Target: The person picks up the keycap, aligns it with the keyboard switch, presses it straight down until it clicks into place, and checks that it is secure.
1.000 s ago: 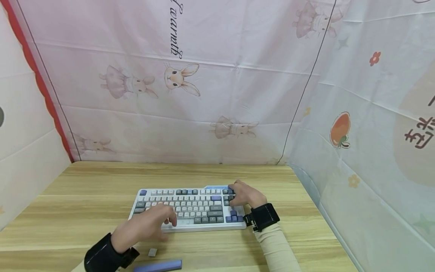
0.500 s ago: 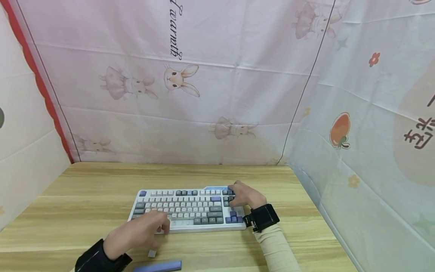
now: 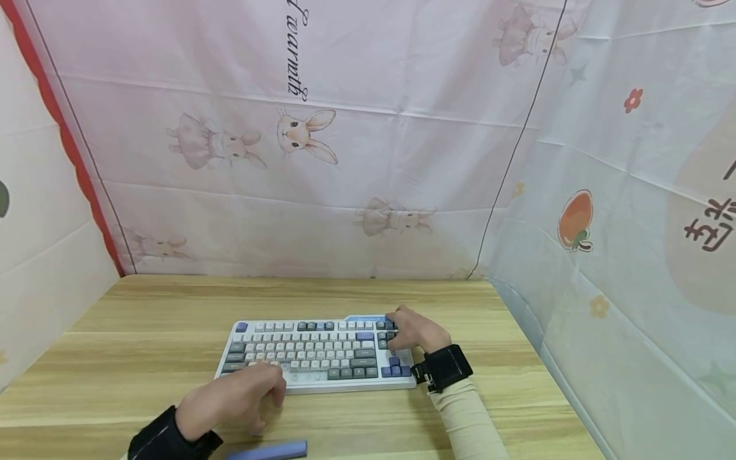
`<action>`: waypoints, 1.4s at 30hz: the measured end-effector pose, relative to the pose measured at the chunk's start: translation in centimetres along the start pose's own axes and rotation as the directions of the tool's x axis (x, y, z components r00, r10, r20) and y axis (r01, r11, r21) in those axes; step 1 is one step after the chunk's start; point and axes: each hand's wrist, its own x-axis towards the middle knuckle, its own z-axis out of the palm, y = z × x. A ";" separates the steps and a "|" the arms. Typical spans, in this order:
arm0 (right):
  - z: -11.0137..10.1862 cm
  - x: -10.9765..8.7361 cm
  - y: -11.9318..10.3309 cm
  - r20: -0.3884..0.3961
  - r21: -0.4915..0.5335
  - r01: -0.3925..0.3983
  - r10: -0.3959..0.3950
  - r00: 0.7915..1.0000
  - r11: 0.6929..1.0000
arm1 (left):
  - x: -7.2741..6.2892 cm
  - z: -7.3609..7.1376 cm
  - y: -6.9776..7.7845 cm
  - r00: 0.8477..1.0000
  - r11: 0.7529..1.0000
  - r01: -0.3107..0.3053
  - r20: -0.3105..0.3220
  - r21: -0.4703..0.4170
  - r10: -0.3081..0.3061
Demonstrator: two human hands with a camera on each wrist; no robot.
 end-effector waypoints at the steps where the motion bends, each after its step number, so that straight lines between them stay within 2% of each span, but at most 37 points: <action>1: 0.0 0.0 0.0 0.000 0.000 -0.002 0.002 1.000 1.000 | 0.0 0.0 0.0 1.000 1.000 0.011 0.007 -0.003 -0.011; 7: 0.0 0.0 -0.1 -0.006 -0.007 -0.021 0.021 1.000 1.000 | 0.0 0.3 0.2 0.994 0.995 0.095 0.048 -0.004 -0.094; 13: 0.1 0.0 0.0 -0.006 -0.009 -0.025 0.025 1.000 1.000 | 0.1 0.4 0.4 0.991 0.992 0.117 0.060 0.055 -0.121; 24: 0.1 0.1 0.1 -0.004 0.002 -0.022 0.022 1.000 1.000 | 0.5 0.6 0.2 0.978 0.981 0.190 0.073 0.045 -0.193; 27: 0.2 0.2 0.1 -0.008 -0.002 -0.017 0.017 1.000 1.000 | 0.9 1.1 -0.7 0.986 0.987 0.156 0.047 0.037 -0.158; 29: 0.2 0.2 0.1 -0.011 -0.006 -0.013 0.013 1.000 1.000 | 1.3 1.8 -1.9 0.996 0.995 0.078 0.029 0.063 -0.080; 32: 0.1 0.3 0.1 -0.015 -0.010 -0.008 0.008 1.000 1.000 | 1.8 2.3 -3.1 1.000 0.998 0.026 0.015 0.061 -0.027; 36: 0.1 0.3 0.1 -0.012 -0.012 -0.004 0.004 1.000 1.000 | 2.0 2.3 -3.3 0.998 0.998 0.037 0.041 0.055 -0.039; 42: 0.1 0.2 0.1 -0.007 -0.008 -0.003 0.003 1.000 1.000 | 1.3 1.3 -1.6 0.997 0.996 0.066 0.045 0.061 -0.069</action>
